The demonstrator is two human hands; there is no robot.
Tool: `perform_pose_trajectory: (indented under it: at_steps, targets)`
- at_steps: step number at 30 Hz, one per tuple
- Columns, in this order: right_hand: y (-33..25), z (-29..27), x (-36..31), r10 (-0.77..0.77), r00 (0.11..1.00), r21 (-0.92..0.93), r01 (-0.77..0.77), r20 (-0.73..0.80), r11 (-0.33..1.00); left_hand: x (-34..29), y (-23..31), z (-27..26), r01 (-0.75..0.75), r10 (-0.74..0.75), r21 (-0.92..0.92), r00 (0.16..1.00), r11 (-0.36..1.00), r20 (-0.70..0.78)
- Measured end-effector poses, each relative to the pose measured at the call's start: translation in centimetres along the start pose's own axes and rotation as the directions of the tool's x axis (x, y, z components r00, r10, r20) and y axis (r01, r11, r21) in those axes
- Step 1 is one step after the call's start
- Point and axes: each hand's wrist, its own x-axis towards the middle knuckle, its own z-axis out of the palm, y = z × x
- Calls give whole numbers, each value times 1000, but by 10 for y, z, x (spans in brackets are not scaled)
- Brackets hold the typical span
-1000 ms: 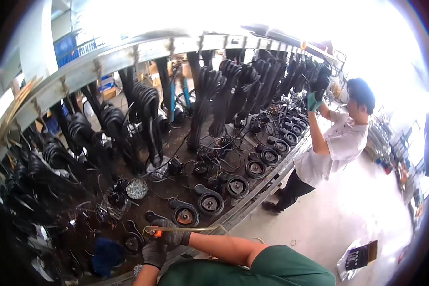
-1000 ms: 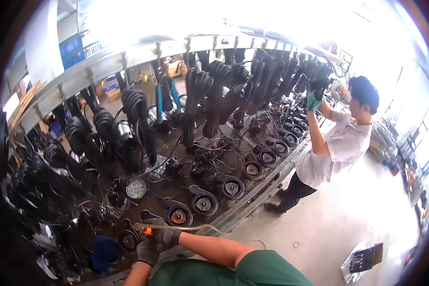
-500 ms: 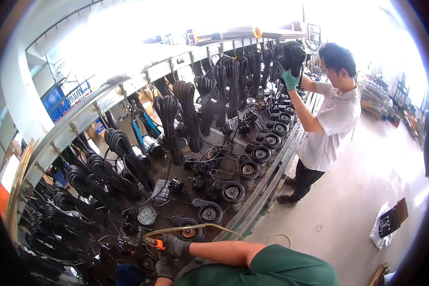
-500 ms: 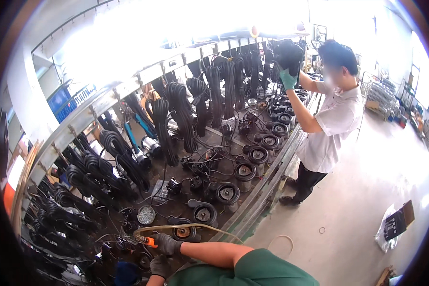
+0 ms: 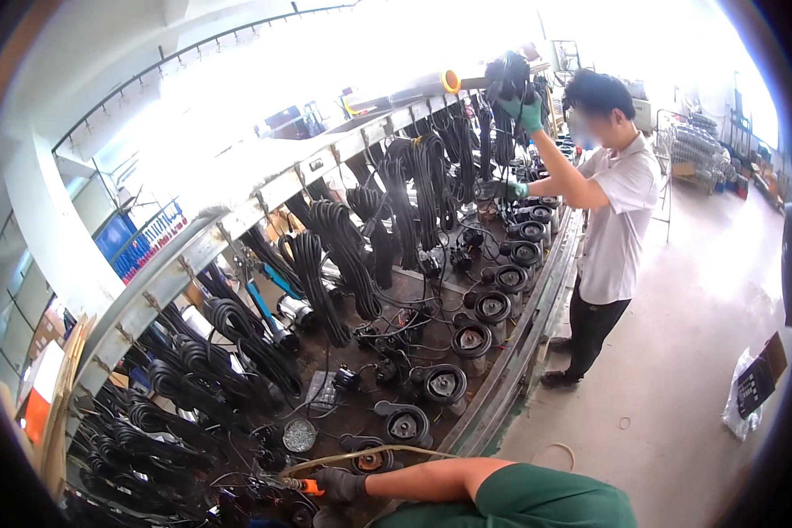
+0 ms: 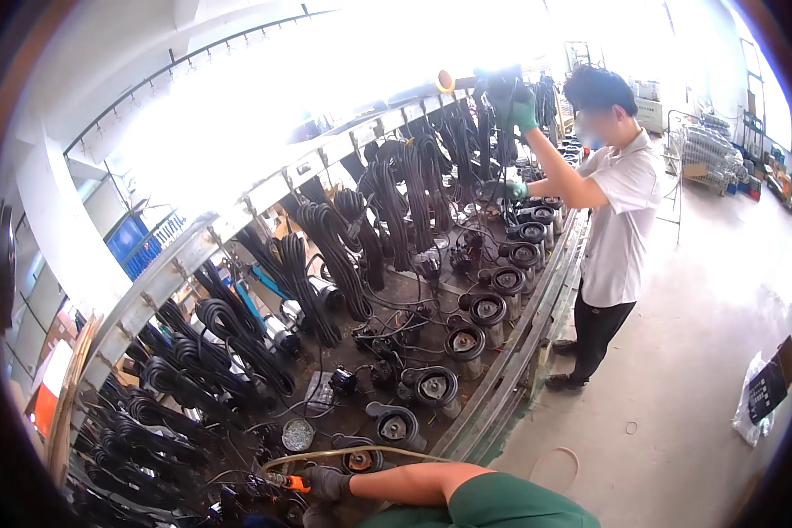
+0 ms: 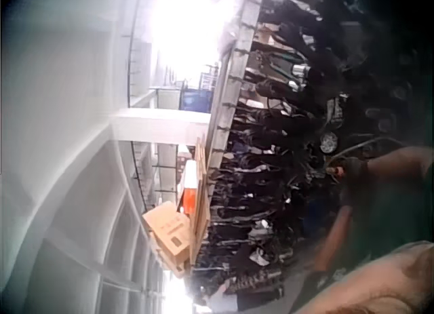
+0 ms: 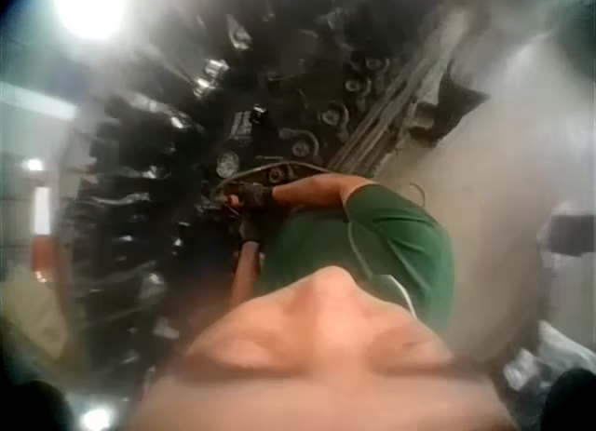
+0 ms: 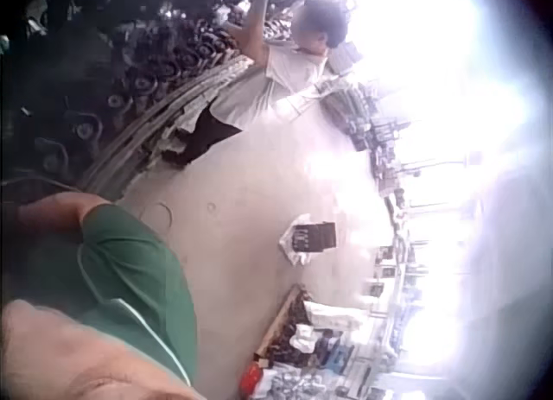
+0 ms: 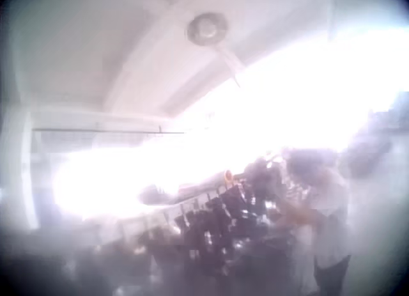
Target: The person uses a power tool to drive screws into electrical components, wipes the components with a blue cloth, and moves finished units from the rack to the assembly table.
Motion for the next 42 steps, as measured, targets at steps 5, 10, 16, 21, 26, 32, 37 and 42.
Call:
perform_pose_trajectory:
  at_steps: [5, 10, 16, 21, 26, 32, 37, 42]
  targets:
    - [-44, 22, 17, -224, 974, 130, 224, -15, 966, -51, -8, 38, 77, -77, 2, 993, 997, 85]
    - [-29, -36, 7, -300, 945, 452, 324, -126, 831, 10, -55, -137, 248, -39, -860, 965, 446, 258]
    - [-32, -90, -6, -148, 948, 764, 316, -283, 562, 16, -104, -198, 370, -169, -836, 929, 405, 329]
    - [-62, -200, -76, 399, 912, 974, 2, -95, 228, 50, -92, -187, 478, -291, -863, 859, 163, 421]
    - [-96, -304, -123, 308, 753, 811, 509, -581, 288, 68, -82, -174, 493, -329, -867, 832, 70, 447]
    - [-109, -438, -154, 27, 426, 336, 671, -904, 661, 46, -67, -156, 485, -386, -874, 810, 16, 442]
    - [-89, -507, -191, 68, 135, 117, 400, -989, 909, 5, -36, -126, 455, -325, -890, 847, 35, 420]
    - [-122, -515, -193, 87, 118, 126, 379, -989, 917, -11, -40, -129, 496, -376, -868, 797, -38, 472]
